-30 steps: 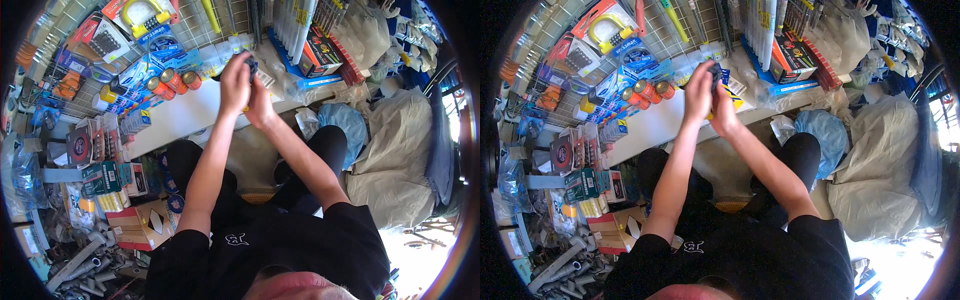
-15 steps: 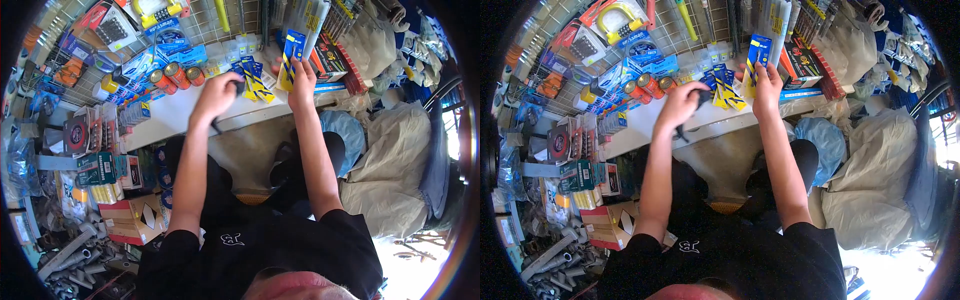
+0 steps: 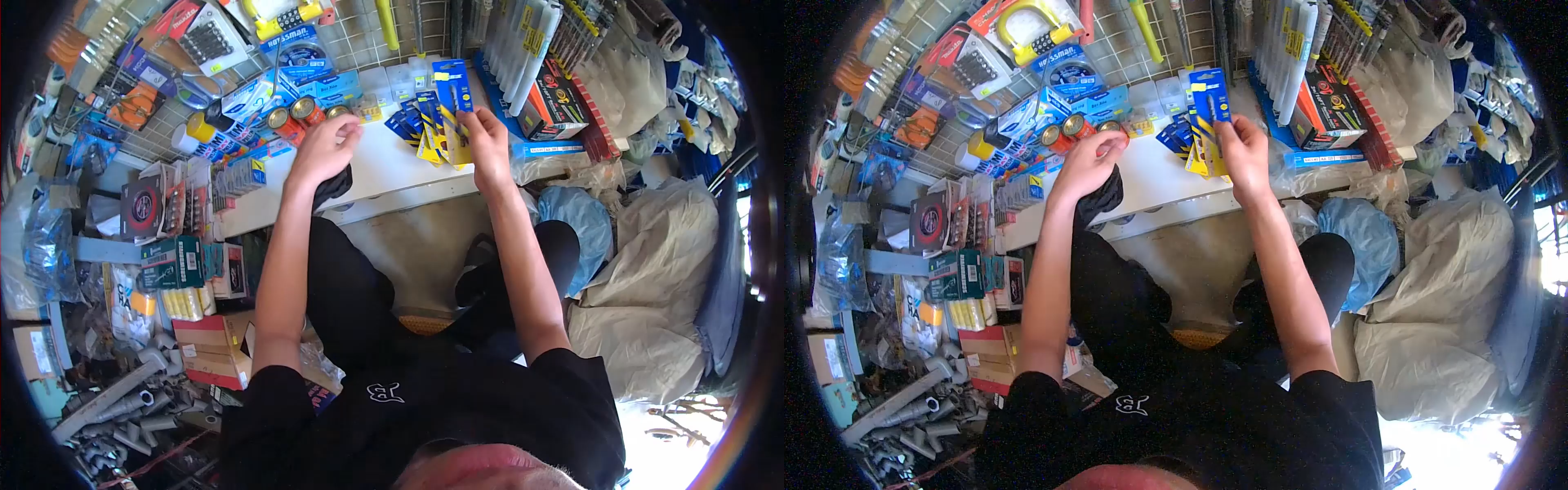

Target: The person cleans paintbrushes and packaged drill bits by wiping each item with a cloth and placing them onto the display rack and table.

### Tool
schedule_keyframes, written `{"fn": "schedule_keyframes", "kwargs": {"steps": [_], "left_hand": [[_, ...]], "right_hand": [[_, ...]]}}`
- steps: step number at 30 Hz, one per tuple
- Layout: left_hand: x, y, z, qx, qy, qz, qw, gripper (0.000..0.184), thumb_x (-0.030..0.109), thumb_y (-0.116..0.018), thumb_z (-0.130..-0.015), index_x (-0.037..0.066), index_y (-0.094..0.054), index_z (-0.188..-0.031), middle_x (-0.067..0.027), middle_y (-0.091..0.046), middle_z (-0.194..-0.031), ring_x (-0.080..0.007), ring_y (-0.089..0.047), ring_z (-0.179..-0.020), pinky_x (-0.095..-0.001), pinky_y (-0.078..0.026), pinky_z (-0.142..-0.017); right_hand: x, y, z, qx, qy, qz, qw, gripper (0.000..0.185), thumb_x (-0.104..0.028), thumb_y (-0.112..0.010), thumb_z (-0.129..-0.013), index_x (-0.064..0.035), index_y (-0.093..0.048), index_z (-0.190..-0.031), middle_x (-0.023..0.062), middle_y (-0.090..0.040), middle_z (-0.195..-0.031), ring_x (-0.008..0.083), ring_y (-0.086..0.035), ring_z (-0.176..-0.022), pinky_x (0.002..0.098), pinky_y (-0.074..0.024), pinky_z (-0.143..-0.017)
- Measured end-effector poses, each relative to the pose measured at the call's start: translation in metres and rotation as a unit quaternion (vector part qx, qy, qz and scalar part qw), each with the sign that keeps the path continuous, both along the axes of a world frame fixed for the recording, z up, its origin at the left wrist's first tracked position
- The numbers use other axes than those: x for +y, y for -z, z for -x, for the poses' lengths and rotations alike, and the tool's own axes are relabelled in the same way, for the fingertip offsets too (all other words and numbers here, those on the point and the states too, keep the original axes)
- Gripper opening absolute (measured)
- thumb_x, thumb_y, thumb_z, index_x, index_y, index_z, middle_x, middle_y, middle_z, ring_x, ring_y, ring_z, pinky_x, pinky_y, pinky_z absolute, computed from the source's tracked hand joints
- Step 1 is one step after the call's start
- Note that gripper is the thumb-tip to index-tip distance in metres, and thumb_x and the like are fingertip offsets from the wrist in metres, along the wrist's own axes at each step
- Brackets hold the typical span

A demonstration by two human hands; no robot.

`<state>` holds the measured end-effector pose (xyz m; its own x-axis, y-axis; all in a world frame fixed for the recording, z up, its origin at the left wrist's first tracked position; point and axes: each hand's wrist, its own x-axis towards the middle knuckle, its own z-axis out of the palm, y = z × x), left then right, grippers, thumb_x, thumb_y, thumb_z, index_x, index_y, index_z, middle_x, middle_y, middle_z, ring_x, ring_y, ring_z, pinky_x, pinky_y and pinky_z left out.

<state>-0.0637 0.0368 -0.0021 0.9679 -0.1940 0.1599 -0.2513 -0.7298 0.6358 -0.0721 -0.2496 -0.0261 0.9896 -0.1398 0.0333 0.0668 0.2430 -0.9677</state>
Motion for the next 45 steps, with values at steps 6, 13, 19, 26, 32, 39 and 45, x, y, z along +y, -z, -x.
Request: {"fn": "schedule_keyframes", "kwargs": {"steps": [6, 13, 19, 26, 32, 39, 45], "left_hand": [[-0.075, 0.015, -0.004, 0.147, 0.067, 0.308, 0.938, 0.023, 0.021, -0.062, -0.103, 0.003, -0.063, -0.118, -0.0091, -0.071, -0.102, -0.0164, -0.069, -0.093, -0.0343, -0.057, -0.081], [-0.067, 0.086, -0.075, 0.343, -0.054, 0.304, 0.887, 0.028, 0.024, -0.054, -0.098, 0.006, -0.064, -0.116, -0.0092, -0.071, -0.106, -0.0232, -0.072, -0.093, -0.0454, -0.061, -0.078], [-0.101, 0.111, -0.079, 0.24, -0.188, 0.415, 0.857, 0.031, 0.016, -0.054, -0.093, -0.011, -0.066, -0.102, -0.0206, -0.071, -0.098, -0.0295, -0.073, -0.081, -0.0457, -0.06, -0.066], [-0.114, 0.132, -0.078, 0.258, -0.147, 0.423, 0.856, 0.022, 0.016, -0.073, -0.086, -0.002, -0.071, -0.098, -0.0116, -0.074, -0.093, -0.0199, -0.073, -0.084, -0.0361, -0.057, -0.074], [-0.125, 0.146, -0.075, 0.131, -0.199, 0.266, 0.934, 0.042, 0.021, -0.087, -0.079, -0.003, -0.066, -0.107, -0.0139, -0.075, -0.1, -0.0233, -0.074, -0.09, -0.038, -0.058, -0.08], [-0.123, 0.147, -0.073, 0.115, -0.173, 0.168, 0.964, 0.083, 0.03, -0.097, -0.062, -0.005, -0.05, -0.12, -0.0247, -0.067, -0.114, -0.0393, -0.067, -0.111, -0.0438, -0.054, -0.097], [-0.12, 0.142, -0.067, 0.134, -0.186, 0.218, 0.949, 0.076, 0.022, -0.097, -0.062, -0.002, -0.052, -0.118, -0.0208, -0.07, -0.114, -0.0354, -0.069, -0.109, -0.0427, -0.054, -0.097]], "right_hand": [[0.025, 0.02, 0.003, 0.005, -0.106, 0.106, 0.989, 0.025, -0.019, -0.073, -0.097, 0.0019, -0.075, -0.11, 0.0031, -0.073, -0.093, 0.0084, -0.063, -0.081, 0.0267, -0.0507, -0.072], [-0.02, 0.057, -0.085, 0.062, -0.021, 0.586, 0.808, 0.071, -0.054, -0.082, -0.078, 0.0047, -0.071, -0.115, 0.0283, -0.074, -0.106, 0.0385, -0.074, -0.101, 0.0425, -0.0572, -0.089], [-0.006, 0.072, -0.089, 0.093, -0.075, 0.589, 0.799, 0.07, -0.055, -0.083, -0.074, 0.0032, -0.072, -0.113, 0.0272, -0.072, -0.118, 0.0393, -0.07, -0.113, 0.0454, -0.0544, -0.101], [0.008, 0.07, -0.075, 0.054, -0.116, 0.591, 0.796, 0.05, -0.043, -0.078, -0.08, -0.0039, -0.075, -0.11, 0.0243, -0.071, -0.119, 0.0386, -0.068, -0.115, 0.0449, -0.0539, -0.102], [-0.02, 0.1, -0.089, 0.002, -0.026, 0.682, 0.731, 0.059, -0.036, -0.079, -0.078, -0.0029, -0.064, -0.124, 0.0271, -0.07, -0.12, 0.0389, -0.067, -0.117, 0.0457, -0.0539, -0.101], [-0.019, 0.085, -0.093, 0.11, -0.051, 0.612, 0.782, 0.067, -0.037, -0.087, -0.068, -0.0005, -0.068, -0.121, 0.0244, -0.072, -0.121, 0.0345, -0.069, -0.116, 0.0423, -0.0543, -0.102], [-0.026, 0.083, -0.089, 0.108, -0.041, 0.512, 0.851, 0.057, -0.027, -0.083, -0.073, 0.0067, -0.073, -0.118, 0.0227, -0.077, -0.104, 0.0265, -0.077, -0.091, 0.0363, -0.0604, -0.08]]}}
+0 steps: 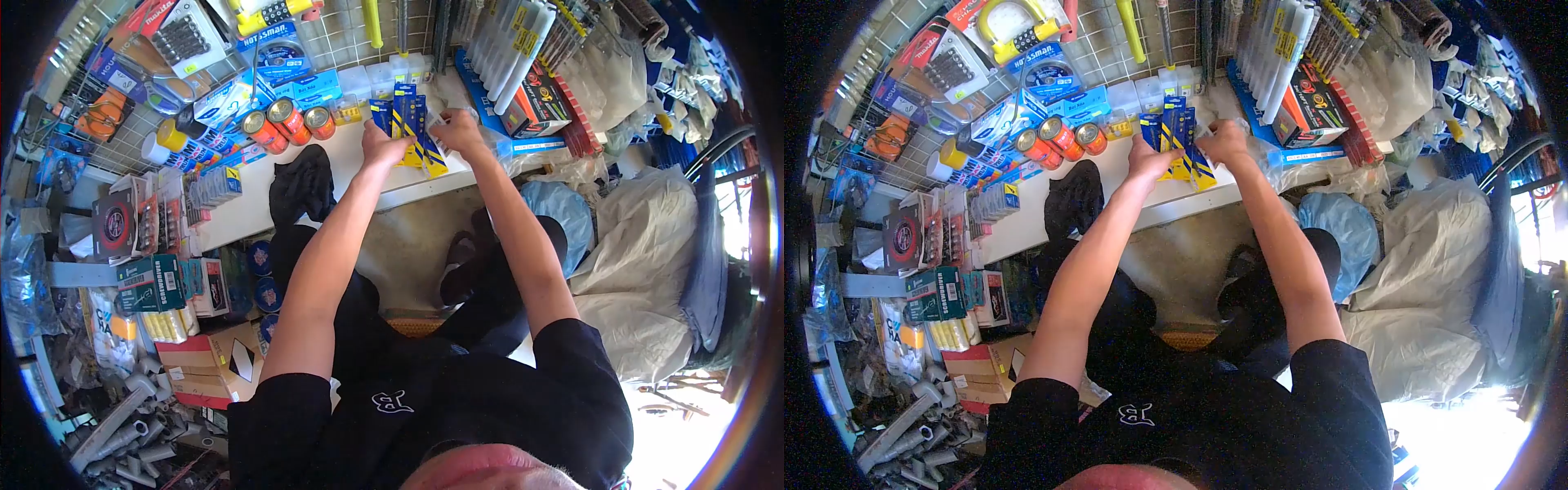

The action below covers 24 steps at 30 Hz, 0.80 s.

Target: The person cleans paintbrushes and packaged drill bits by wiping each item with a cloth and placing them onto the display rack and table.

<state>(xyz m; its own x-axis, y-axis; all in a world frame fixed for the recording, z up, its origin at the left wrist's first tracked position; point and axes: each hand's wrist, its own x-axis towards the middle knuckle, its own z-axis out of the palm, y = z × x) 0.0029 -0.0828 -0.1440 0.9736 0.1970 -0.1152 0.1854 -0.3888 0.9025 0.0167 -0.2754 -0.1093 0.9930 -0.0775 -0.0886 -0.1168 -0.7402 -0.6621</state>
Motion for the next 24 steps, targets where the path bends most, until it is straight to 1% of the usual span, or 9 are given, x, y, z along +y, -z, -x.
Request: {"fn": "schedule_keyframes", "kwargs": {"steps": [4, 7, 10, 12, 16, 18, 20, 22, 24], "left_hand": [[0.002, 0.003, 0.002, -0.022, -0.009, 0.06, 0.998, 0.07, 0.018, -0.096, -0.063, 0.0, -0.055, -0.116, -0.0185, -0.072, -0.113, -0.0327, -0.071, -0.108, -0.0412, -0.055, -0.095], [0.001, -0.016, 0.008, -0.001, 0.009, 0.084, 0.996, 0.06, 0.023, -0.092, -0.071, -0.001, -0.06, -0.117, -0.0181, -0.073, -0.116, -0.0309, -0.072, -0.107, -0.0406, -0.055, -0.093], [-0.003, -0.017, 0.002, 0.037, -0.008, 0.116, 0.992, 0.055, 0.032, -0.086, -0.078, -0.001, -0.064, -0.116, -0.0178, -0.073, -0.115, -0.0294, -0.072, -0.104, -0.0406, -0.055, -0.091], [-0.005, -0.012, 0.0, 0.06, -0.052, 0.116, 0.99, 0.053, 0.037, -0.083, -0.082, 0.0, -0.066, -0.115, -0.0171, -0.074, -0.113, -0.0281, -0.072, -0.102, -0.0404, -0.055, -0.089], [-0.004, -0.023, 0.011, 0.029, 0.004, 0.154, 0.988, 0.043, 0.036, -0.078, -0.09, 0.002, -0.071, -0.114, -0.0106, -0.076, -0.103, -0.0194, -0.071, -0.093, -0.0379, -0.054, -0.083], [-0.006, -0.015, 0.009, 0.031, -0.001, 0.118, 0.993, 0.04, 0.034, -0.078, -0.09, 0.005, -0.071, -0.116, -0.0104, -0.076, -0.103, -0.02, -0.071, -0.095, -0.0378, -0.054, -0.083], [-0.008, -0.01, 0.009, 0.027, 0.004, 0.119, 0.992, 0.048, 0.036, -0.08, -0.086, 0.004, -0.066, -0.119, -0.0151, -0.072, -0.112, -0.0248, -0.069, -0.103, -0.0398, -0.053, -0.089], [-0.01, -0.008, 0.009, 0.024, 0.009, 0.119, 0.993, 0.057, 0.038, -0.082, -0.082, 0.003, -0.062, -0.122, -0.0198, -0.068, -0.12, -0.0296, -0.067, -0.111, -0.0417, -0.053, -0.095], [-0.02, -0.013, 0.014, -0.011, -0.044, -0.046, 0.998, 0.063, 0.036, -0.083, -0.078, 0.003, -0.059, -0.125, -0.0258, -0.059, -0.126, -0.0371, -0.06, -0.119, -0.0448, -0.049, -0.103]], "right_hand": [[-0.011, -0.013, 0.0, -0.021, 0.049, -0.07, 0.996, 0.051, -0.023, -0.082, -0.074, 0.0062, -0.073, -0.114, 0.0229, -0.076, -0.101, 0.03, -0.076, -0.09, 0.0394, -0.0589, -0.08], [-0.007, -0.003, 0.007, -0.223, 0.024, 0.037, 0.974, 0.041, -0.025, -0.078, -0.073, 0.0003, -0.077, -0.106, 0.0258, -0.074, -0.099, 0.0377, -0.074, -0.096, 0.0441, -0.0583, -0.087], [0.021, -0.015, 0.034, -0.04, -0.06, -0.041, 0.997, 0.049, -0.033, -0.081, -0.074, -0.0046, -0.077, -0.113, 0.0271, -0.072, -0.1, 0.0415, -0.071, -0.095, 0.0456, -0.0578, -0.09], [0.035, -0.017, 0.042, -0.069, -0.071, -0.004, 0.995, 0.05, -0.036, -0.08, -0.075, -0.0049, -0.077, -0.114, 0.0255, -0.072, -0.099, 0.0409, -0.071, -0.096, 0.0448, -0.0575, -0.091], [0.036, -0.012, 0.038, -0.158, -0.043, 0.07, 0.984, 0.053, -0.042, -0.077, -0.079, -0.0047, -0.076, -0.117, 0.025, -0.072, -0.099, 0.0422, -0.069, -0.103, 0.0453, -0.0559, -0.095], [0.032, 0.005, 0.027, -0.169, -0.031, 0.075, 0.982, 0.052, -0.04, -0.076, -0.08, -0.0065, -0.075, -0.119, 0.0285, -0.071, -0.103, 0.0442, -0.067, -0.109, 0.0468, -0.0552, -0.096], [0.029, 0.01, 0.024, -0.059, -0.04, 0.105, 0.992, 0.056, -0.042, -0.073, -0.081, -0.001, -0.071, -0.12, 0.0307, -0.067, -0.123, 0.0449, -0.064, -0.118, 0.0471, -0.0536, -0.1], [0.027, 0.009, 0.024, -0.03, -0.044, 0.062, 0.997, 0.058, -0.044, -0.074, -0.081, 0.0011, -0.071, -0.118, 0.0311, -0.068, -0.122, 0.0439, -0.065, -0.118, 0.0467, -0.0533, -0.101], [0.027, 0.0, 0.027, 0.0, -0.05, 0.022, 0.999, 0.061, -0.046, -0.075, -0.08, 0.0033, -0.07, -0.116, 0.0315, -0.069, -0.121, 0.0429, -0.066, -0.118, 0.0463, -0.053, -0.102]]}}
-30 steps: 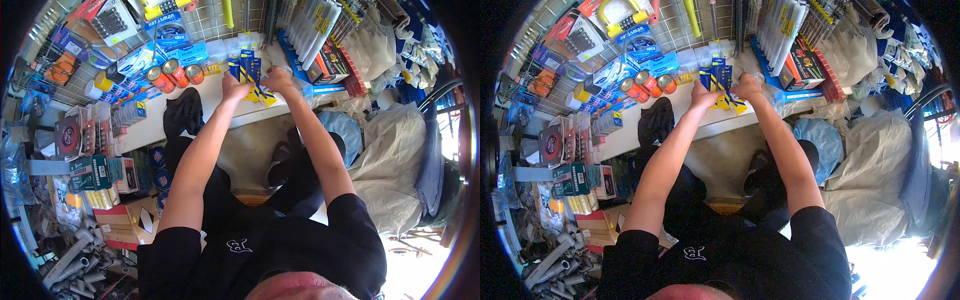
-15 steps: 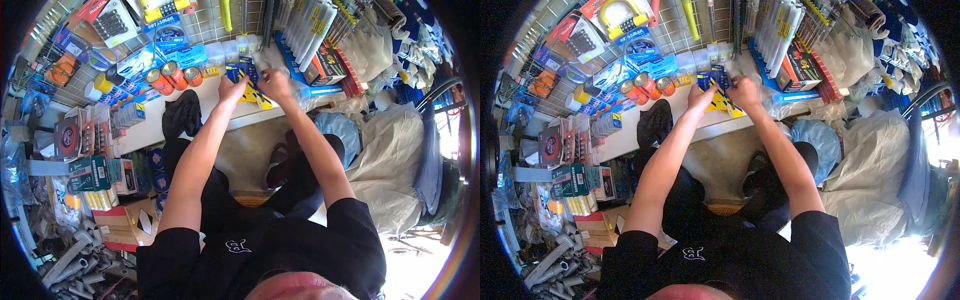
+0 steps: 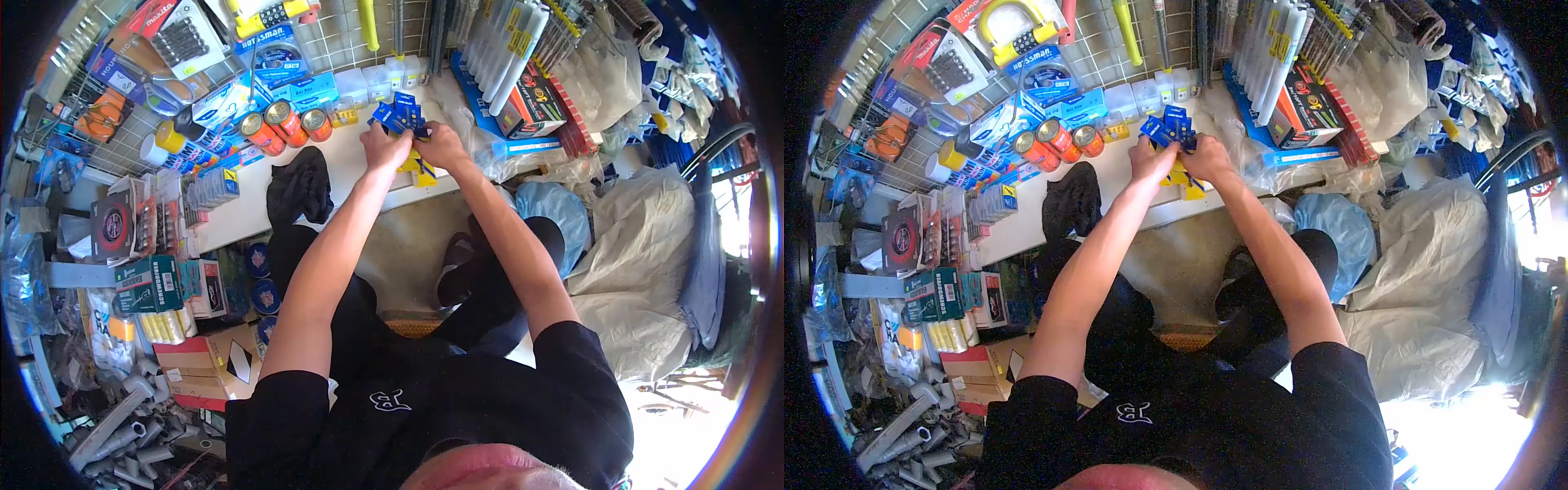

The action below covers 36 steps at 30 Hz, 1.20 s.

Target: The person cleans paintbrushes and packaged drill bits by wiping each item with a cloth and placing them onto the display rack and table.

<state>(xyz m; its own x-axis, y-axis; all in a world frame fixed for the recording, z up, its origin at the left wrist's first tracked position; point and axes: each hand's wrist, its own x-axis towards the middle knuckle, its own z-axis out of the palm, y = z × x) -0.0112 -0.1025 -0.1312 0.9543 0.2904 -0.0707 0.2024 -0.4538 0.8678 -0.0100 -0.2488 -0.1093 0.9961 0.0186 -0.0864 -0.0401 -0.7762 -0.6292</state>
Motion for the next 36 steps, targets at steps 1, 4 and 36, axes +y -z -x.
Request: {"fn": "schedule_keyframes", "kwargs": {"steps": [1, 4, 36], "left_hand": [[0.0, -0.002, 0.002, 0.007, 0.002, 0.011, 1.0, 0.068, 0.036, -0.084, -0.075, 0.001, -0.057, -0.126, -0.0287, -0.051, -0.129, -0.0433, -0.053, -0.125, -0.0467, -0.045, -0.109], [0.0, 0.005, -0.003, 0.029, -0.02, 0.008, 0.999, 0.068, 0.035, -0.085, -0.075, -0.003, -0.056, -0.124, -0.0287, -0.057, -0.127, -0.0412, -0.058, -0.123, -0.0469, -0.048, -0.107], [-0.004, -0.022, -0.017, -0.342, 0.133, 0.057, 0.929, 0.069, 0.036, -0.073, -0.093, 0.0, -0.037, -0.141, -0.0231, -0.061, -0.126, -0.0344, -0.064, -0.112, -0.0474, -0.053, -0.095]], "right_hand": [[0.001, -0.004, 0.001, 0.006, 0.027, -0.001, 1.0, 0.067, -0.049, -0.076, -0.079, 0.0049, -0.069, -0.118, 0.031, -0.069, -0.121, 0.0414, -0.067, -0.117, 0.0457, -0.0531, -0.102], [0.002, 0.002, 0.004, 0.015, 0.077, 0.007, 0.997, 0.077, -0.054, -0.079, -0.076, 0.0062, -0.068, -0.123, 0.0298, -0.071, -0.12, 0.0395, -0.069, -0.115, 0.0445, -0.0541, -0.1], [0.049, -0.005, 0.023, -0.28, 0.026, -0.467, 0.838, 0.064, -0.003, -0.049, -0.092, 0.0001, -0.036, -0.155, 0.0214, -0.054, -0.142, 0.0279, -0.051, -0.136, 0.0356, -0.0444, -0.109]]}}
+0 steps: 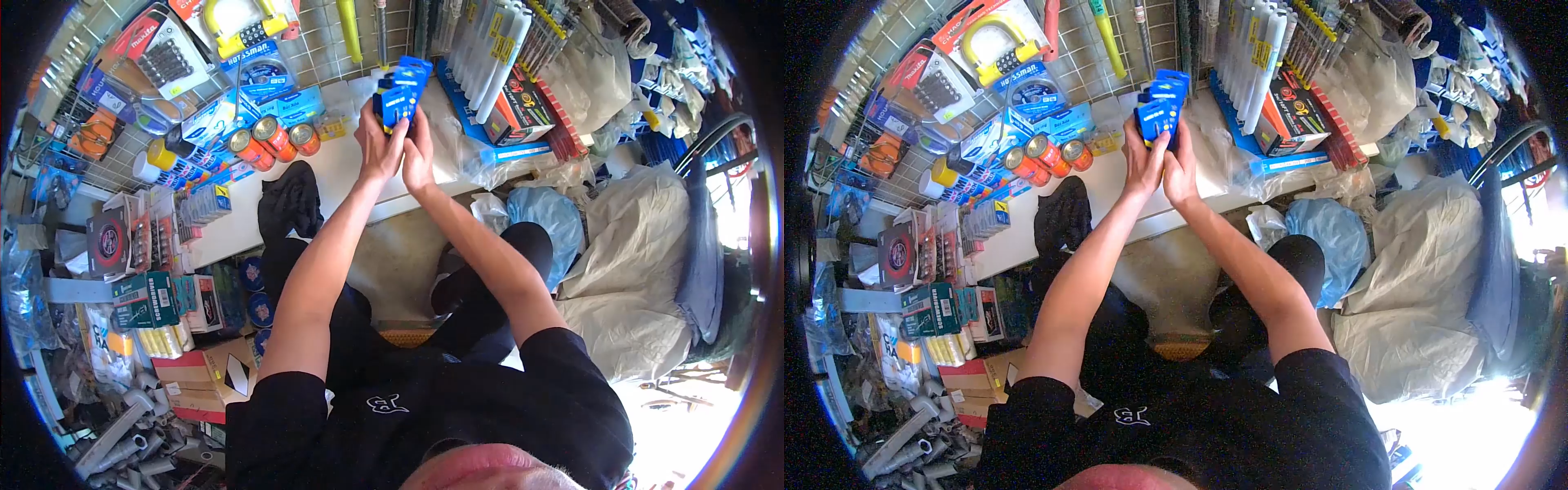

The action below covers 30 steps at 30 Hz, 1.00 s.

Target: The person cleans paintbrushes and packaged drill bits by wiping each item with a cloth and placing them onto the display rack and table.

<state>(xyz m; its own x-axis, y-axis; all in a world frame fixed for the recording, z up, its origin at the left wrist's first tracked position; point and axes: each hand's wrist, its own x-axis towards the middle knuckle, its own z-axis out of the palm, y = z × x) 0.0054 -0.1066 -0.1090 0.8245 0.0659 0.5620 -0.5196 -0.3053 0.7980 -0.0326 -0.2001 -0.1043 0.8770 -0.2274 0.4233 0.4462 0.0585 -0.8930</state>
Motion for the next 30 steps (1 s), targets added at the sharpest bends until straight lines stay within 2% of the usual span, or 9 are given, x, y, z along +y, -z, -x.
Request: {"fn": "schedule_keyframes", "kwargs": {"steps": [1, 6, 9, 11, 12, 16, 19, 26, 30], "left_hand": [[-0.001, 0.009, 0.0, 0.017, -0.01, -0.011, 1.0, 0.075, 0.043, -0.07, -0.093, 0.0, -0.035, -0.143, -0.0261, -0.061, -0.128, -0.0398, -0.063, -0.113, -0.0516, -0.049, -0.1], [-0.001, 0.009, 0.005, -0.015, -0.01, -0.016, 1.0, 0.079, 0.048, -0.069, -0.094, -0.005, -0.036, -0.143, -0.0245, -0.047, -0.13, -0.038, -0.051, -0.12, -0.0502, -0.04, -0.105], [0.0, 0.012, 0.007, -0.026, -0.009, -0.013, 1.0, 0.081, 0.049, -0.068, -0.094, -0.005, -0.035, -0.144, -0.0251, -0.048, -0.131, -0.0376, -0.052, -0.121, -0.0498, -0.04, -0.106], [0.003, 0.014, 0.007, -0.01, -0.017, 0.0, 1.0, 0.082, 0.05, -0.067, -0.094, -0.006, -0.035, -0.144, -0.026, -0.05, -0.132, -0.0377, -0.052, -0.121, -0.0491, -0.04, -0.106], [0.005, 0.015, 0.007, -0.002, 0.006, 0.008, 1.0, 0.085, 0.054, -0.067, -0.094, -0.006, -0.034, -0.144, -0.0281, -0.047, -0.129, -0.0431, -0.052, -0.12, -0.0522, -0.041, -0.104], [0.009, 0.016, 0.015, -0.005, -0.01, -0.039, 0.999, 0.082, 0.049, -0.069, -0.093, -0.006, -0.036, -0.143, -0.0297, -0.049, -0.131, -0.0457, -0.052, -0.118, -0.0538, -0.042, -0.101], [0.01, 0.029, 0.025, -0.005, -0.02, -0.076, 0.997, 0.078, 0.041, -0.072, -0.089, -0.004, -0.038, -0.143, -0.0295, -0.053, -0.129, -0.0471, -0.054, -0.115, -0.0552, -0.042, -0.099], [0.019, 0.022, 0.039, 0.097, -0.038, -0.069, 0.992, 0.073, 0.022, -0.085, -0.077, -0.002, -0.043, -0.132, -0.0245, -0.058, -0.12, -0.0434, -0.058, -0.113, -0.0508, -0.047, -0.098], [0.023, 0.03, 0.04, 0.061, 0.003, -0.024, 0.998, 0.078, 0.024, -0.091, -0.07, -0.001, -0.044, -0.128, -0.0235, -0.059, -0.116, -0.0391, -0.062, -0.11, -0.0472, -0.05, -0.094]], "right_hand": [[0.004, 0.006, 0.002, 0.011, 0.009, 0.01, 1.0, 0.064, -0.013, -0.045, -0.094, -0.0004, -0.036, -0.156, 0.0199, -0.057, -0.139, 0.0264, -0.054, -0.13, 0.0342, -0.0437, -0.108], [0.015, 0.01, -0.006, 0.048, -0.03, -0.158, 0.986, 0.059, -0.024, -0.04, -0.097, 0.0001, -0.044, -0.15, 0.0151, -0.061, -0.131, 0.0237, -0.058, -0.115, 0.0337, -0.0461, -0.101], [0.008, 0.021, -0.008, 0.047, -0.024, -0.106, 0.993, 0.057, -0.025, -0.04, -0.098, -0.001, -0.045, -0.149, 0.0131, -0.062, -0.128, 0.0219, -0.058, -0.113, 0.0335, -0.0467, -0.1], [0.005, 0.023, -0.006, 0.082, -0.107, -0.112, 0.985, 0.055, -0.027, -0.04, -0.099, -0.0019, -0.047, -0.147, 0.0111, -0.062, -0.127, 0.0195, -0.059, -0.109, 0.0338, -0.0477, -0.097], [0.007, 0.021, -0.008, 0.076, -0.109, -0.111, 0.985, 0.055, -0.027, -0.04, -0.099, -0.0019, -0.047, -0.147, 0.0111, -0.062, -0.127, 0.0195, -0.059, -0.109, 0.0338, -0.0477, -0.097], [0.011, 0.025, -0.008, 0.072, -0.099, -0.145, 0.982, 0.049, -0.039, -0.039, -0.106, -0.0021, -0.055, -0.135, 0.0087, -0.063, -0.119, 0.0178, -0.058, -0.104, 0.0332, -0.0472, -0.093], [0.014, 0.031, -0.011, 0.116, -0.064, -0.181, 0.975, 0.055, -0.048, -0.039, -0.11, -0.001, -0.058, -0.13, 0.0075, -0.063, -0.116, 0.0157, -0.054, -0.105, 0.0316, -0.0421, -0.1], [0.014, 0.025, -0.008, 0.085, -0.08, -0.15, 0.982, 0.058, -0.052, -0.037, -0.111, 0.0, -0.061, -0.122, 0.0088, -0.063, -0.111, 0.0163, -0.054, -0.103, 0.0329, -0.043, -0.098], [0.008, 0.015, -0.007, 0.098, -0.07, -0.097, 0.988, 0.06, -0.053, -0.035, -0.111, -0.0001, -0.062, -0.122, 0.0116, -0.065, -0.11, 0.0177, -0.057, -0.101, 0.0328, -0.0445, -0.098]]}}
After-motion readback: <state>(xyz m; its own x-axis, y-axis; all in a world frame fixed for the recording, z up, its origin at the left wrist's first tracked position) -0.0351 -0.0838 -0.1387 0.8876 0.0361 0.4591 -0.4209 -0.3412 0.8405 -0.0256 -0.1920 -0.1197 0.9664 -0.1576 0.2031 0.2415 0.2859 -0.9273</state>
